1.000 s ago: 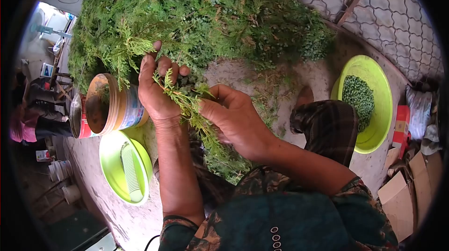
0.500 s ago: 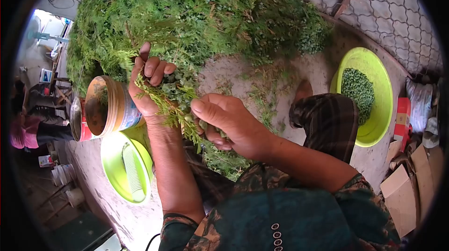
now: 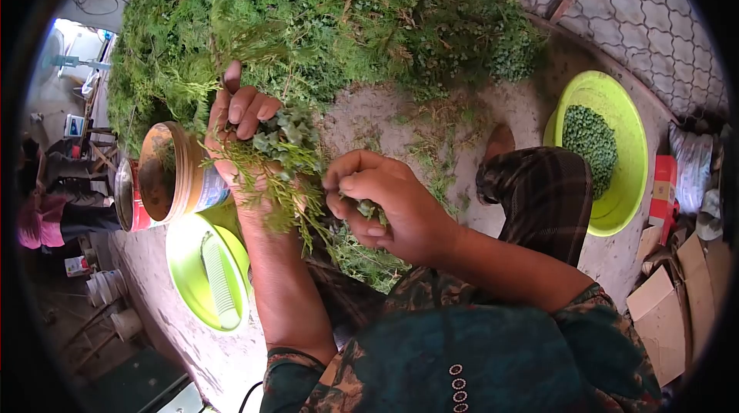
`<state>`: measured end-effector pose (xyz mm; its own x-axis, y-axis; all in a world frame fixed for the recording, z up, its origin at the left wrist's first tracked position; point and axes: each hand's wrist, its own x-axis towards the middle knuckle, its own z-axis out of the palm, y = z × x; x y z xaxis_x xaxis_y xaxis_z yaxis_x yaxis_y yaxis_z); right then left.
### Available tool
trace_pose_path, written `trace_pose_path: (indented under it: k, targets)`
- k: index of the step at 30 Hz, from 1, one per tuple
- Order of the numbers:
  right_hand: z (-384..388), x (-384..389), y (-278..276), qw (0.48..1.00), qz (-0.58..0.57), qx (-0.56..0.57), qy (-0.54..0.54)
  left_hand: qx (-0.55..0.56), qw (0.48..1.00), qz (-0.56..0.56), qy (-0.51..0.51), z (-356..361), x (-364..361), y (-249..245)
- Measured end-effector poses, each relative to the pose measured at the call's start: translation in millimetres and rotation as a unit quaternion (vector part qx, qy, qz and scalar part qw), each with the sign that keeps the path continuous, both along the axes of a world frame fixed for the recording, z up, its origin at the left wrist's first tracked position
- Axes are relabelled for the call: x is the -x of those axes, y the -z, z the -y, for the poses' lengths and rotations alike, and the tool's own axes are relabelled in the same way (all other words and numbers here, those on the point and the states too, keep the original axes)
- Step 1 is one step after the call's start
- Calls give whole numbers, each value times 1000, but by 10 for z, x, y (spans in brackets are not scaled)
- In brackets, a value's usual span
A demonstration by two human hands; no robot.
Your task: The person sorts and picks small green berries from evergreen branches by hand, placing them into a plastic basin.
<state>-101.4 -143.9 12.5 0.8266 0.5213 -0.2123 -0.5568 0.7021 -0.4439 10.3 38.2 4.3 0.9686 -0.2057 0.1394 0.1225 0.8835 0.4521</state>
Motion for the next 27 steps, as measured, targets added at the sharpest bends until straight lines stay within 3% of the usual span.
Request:
trace_pose_path:
  k: [2,9,14,17,18,19,20,22,23,24,25,26,27]
  targets:
    - [-31,-26,-26,1000,-14,26,-11,16,999,6,40,29,5,15]
    - [-150,-73,-57,996,-38,61,-49,-71,996,50,-2,231,120,-154]
    - [-61,-30,-93,996,-48,75,23,-13,999,18,-39,-59,20,-53]
    - [432,38,-183,991,33,131,20,40,999,6,-23,-207,-54,27]
    - [738,55,-118,858,257,424,131,69,998,11,6,-222,-60,45]
    - [1039,135,-116,697,350,596,191,30,999,5,-34,-167,-20,13]
    - [1340,215,-114,483,369,751,258,33,999,5,-34,-181,-30,43]
    - [2231,305,23,656,176,642,356,60,998,8,11,-181,-79,128]
    - [2677,350,93,709,81,558,425,92,995,14,28,-103,-29,83]
    - [3122,465,294,563,42,737,372,98,995,14,27,-77,2,55]
    - [3807,748,829,200,217,917,267,92,996,3,22,-58,24,38]
    - [3811,1073,732,169,66,979,95,87,996,-7,18,-38,27,39]
    - [3926,1393,865,149,117,975,113,74,997,6,36,-66,13,51]
